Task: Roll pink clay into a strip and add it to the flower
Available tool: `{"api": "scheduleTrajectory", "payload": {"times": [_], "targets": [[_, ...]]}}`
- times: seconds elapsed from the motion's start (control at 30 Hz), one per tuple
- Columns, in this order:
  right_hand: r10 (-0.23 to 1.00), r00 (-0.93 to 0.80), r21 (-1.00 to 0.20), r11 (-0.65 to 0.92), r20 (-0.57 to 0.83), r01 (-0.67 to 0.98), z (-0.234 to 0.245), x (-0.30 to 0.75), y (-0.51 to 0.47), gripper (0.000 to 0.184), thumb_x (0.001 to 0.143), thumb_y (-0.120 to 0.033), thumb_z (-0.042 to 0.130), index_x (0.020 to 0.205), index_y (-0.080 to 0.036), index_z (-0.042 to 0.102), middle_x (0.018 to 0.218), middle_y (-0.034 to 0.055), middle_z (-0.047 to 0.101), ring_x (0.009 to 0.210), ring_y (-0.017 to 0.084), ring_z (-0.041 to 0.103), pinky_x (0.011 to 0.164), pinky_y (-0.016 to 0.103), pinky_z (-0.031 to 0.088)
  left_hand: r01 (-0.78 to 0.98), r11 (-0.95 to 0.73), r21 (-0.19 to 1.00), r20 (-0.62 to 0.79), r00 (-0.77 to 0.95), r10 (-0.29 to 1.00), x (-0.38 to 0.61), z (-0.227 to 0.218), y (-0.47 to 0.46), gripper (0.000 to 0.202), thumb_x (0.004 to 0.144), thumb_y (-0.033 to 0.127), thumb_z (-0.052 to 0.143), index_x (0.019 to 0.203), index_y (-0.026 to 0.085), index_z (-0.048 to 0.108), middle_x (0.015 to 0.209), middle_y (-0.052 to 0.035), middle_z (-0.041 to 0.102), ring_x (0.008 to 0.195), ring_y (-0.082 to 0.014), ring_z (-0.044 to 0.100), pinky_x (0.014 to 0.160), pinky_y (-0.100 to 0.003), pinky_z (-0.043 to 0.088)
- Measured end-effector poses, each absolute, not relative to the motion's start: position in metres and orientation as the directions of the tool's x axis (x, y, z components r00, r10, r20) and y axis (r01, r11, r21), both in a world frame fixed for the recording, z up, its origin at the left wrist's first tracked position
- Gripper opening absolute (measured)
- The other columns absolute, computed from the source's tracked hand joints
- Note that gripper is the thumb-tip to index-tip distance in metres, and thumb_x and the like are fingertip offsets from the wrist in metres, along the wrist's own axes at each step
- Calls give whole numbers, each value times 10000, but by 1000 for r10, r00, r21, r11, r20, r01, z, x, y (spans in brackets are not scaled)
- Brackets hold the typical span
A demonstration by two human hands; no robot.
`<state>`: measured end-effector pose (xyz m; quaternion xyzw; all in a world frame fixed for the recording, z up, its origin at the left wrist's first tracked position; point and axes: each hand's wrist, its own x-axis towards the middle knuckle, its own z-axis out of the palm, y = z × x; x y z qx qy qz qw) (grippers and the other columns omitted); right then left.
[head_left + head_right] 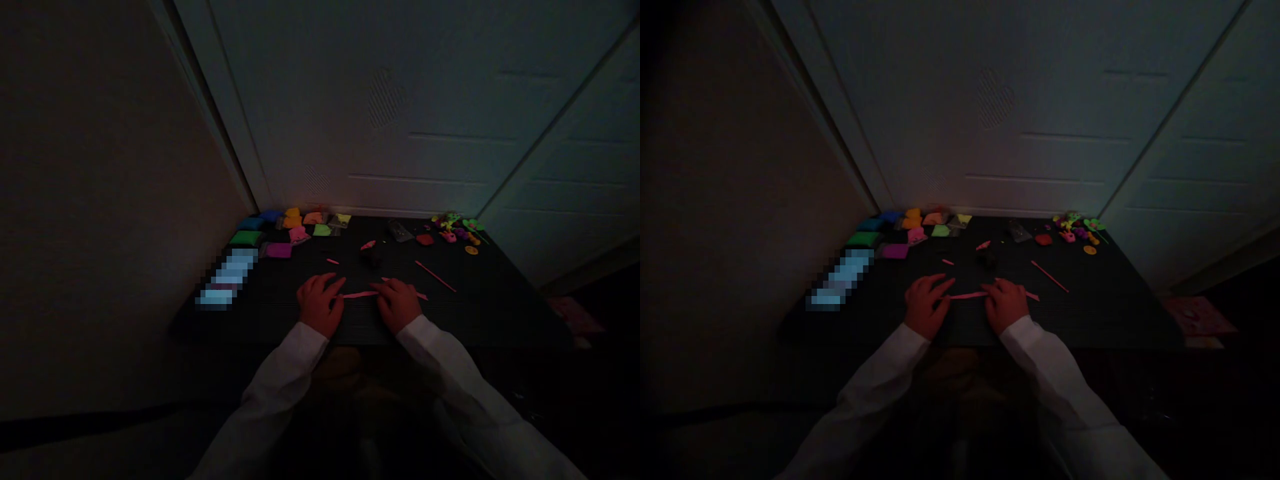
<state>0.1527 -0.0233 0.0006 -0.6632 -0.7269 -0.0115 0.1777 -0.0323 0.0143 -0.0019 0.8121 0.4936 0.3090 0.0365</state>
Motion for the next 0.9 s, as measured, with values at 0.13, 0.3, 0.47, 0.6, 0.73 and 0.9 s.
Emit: {"api": "scheduleTrajectory", "payload": {"times": [0.13,0.3,0.47,0.6,0.73,0.9], "targets": [[949,-121,-219,190,292,957,3,152,-27,348,760,-203,431,1087,-257,539,898,54,534,885,192,451,741,348,276,864,-407,298,527,207,824,-63,-7,21,236,688,193,501,855,274,647,1082,-45,551,1028,-266,405,817,-462,282],[945,-234,-174,277,230,945,5,146,-28,404,727,-211,474,1121,-295,508,885,47,538,812,193,450,739,388,258,869,-431,242,456,290,841,-88,-8,20,212,681,221,535,841,303,646,1067,-27,564,1024,-258,421,807,-449,292],[946,-243,-182,283,212,942,3,147,-29,390,724,-211,478,1106,-280,518,873,49,540,797,196,459,732,399,270,872,-432,229,379,330,865,-89,-4,15,179,697,269,546,842,302,644,1080,-30,559,1034,-265,420,812,-458,288],[929,-145,-256,240,340,937,1,158,-33,392,744,-187,464,1134,-218,496,877,61,523,815,180,474,725,363,313,869,-436,235,377,332,865,-91,-7,17,188,694,291,562,866,315,634,1070,-24,562,1025,-259,428,810,-455,298],[928,-18,-285,133,373,949,0,176,-38,333,758,-201,467,1085,-213,529,873,57,529,818,175,494,737,356,343,860,-431,274,344,331,879,-93,-7,21,134,700,278,558,802,302,642,1043,-10,573,1022,-250,435,819,-449,310],[929,13,-298,105,370,949,2,183,-38,304,759,-222,479,1057,-218,543,896,57,546,834,178,502,743,357,351,794,-435,425,261,353,899,-94,7,22,127,716,288,539,799,246,626,970,-22,602,989,-218,476,841,-421,333]]}}
